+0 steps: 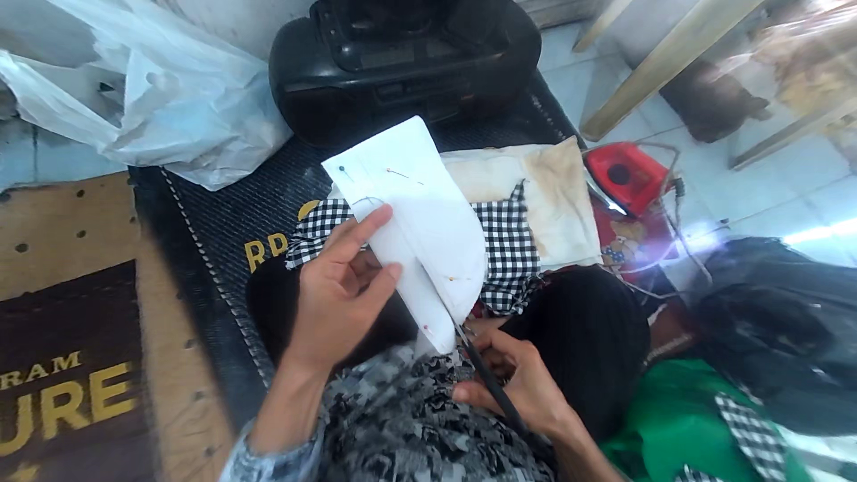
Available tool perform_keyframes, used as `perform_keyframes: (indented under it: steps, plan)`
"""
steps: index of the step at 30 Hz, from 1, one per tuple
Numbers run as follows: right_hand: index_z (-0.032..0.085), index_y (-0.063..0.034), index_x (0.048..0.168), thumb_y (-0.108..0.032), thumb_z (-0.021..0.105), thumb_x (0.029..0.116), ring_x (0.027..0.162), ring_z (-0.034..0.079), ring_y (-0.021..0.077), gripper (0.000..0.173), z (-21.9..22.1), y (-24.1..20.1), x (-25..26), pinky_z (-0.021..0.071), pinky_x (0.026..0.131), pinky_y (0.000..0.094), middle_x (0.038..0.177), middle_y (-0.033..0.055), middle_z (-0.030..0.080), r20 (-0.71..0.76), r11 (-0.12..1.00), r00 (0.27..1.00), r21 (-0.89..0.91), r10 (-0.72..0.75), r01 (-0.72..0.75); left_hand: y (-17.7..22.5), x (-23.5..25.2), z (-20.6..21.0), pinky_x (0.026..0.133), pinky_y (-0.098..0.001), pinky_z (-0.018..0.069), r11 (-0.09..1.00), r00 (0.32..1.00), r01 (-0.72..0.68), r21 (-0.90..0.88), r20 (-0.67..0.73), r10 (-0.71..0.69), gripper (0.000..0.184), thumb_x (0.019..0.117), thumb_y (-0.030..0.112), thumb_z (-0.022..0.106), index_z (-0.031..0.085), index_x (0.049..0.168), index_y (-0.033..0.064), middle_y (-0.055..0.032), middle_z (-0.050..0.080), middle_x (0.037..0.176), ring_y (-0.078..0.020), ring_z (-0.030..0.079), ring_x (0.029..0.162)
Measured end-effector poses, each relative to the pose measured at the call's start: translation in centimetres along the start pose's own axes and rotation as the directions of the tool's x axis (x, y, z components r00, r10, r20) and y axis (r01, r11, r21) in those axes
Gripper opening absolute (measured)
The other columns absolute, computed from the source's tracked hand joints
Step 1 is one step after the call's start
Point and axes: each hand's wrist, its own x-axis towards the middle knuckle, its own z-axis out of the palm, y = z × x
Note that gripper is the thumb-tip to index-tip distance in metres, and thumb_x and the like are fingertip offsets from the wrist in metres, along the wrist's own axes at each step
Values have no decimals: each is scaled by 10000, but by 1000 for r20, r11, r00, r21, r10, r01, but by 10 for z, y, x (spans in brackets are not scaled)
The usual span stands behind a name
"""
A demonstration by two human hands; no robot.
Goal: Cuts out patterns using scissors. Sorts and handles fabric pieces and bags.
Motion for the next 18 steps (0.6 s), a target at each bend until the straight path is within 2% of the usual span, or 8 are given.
perform_keyframes:
  steps: [4,7,15,18]
  plan:
    - [644,-70,1058,-568,825,794,572,548,-53,592,-1,-6,6,470,509,134,699,-110,611,0,1000,1000,-3,-21,21,2,-1,3,779,-189,598,1000,1000,-9,13,21,8,609,868,-36,677,547,1456,58,-58,558,1358,-49,677,895]
    - [642,-75,1050,-569,826,791,573,552,-56,588,0,-9,9,472,510,133,696,-114,612,-11,999,999,1,-44,44,4,1,3,795,-194,602,999,999,-31,11,24,30,618,874,-47,674,529,1468,47,-59,555,1357,-52,680,904]
    - [660,-56,1040,-447,842,829,532,523,-68,480,1,-6,4,449,472,119,670,-105,610,-57,998,996,-23,-63,61,-1,1,5,765,-183,598,1000,999,-30,10,31,29,616,863,-43,679,552,1456,61,-67,556,1360,-46,674,884]
    - [657,-39,1054,-459,831,835,544,537,-60,505,1,-7,5,465,485,126,691,-87,621,-50,998,998,-53,-44,41,0,1,5,764,-180,598,999,999,-14,35,29,13,615,867,-37,682,549,1459,65,-73,552,1371,-40,677,879]
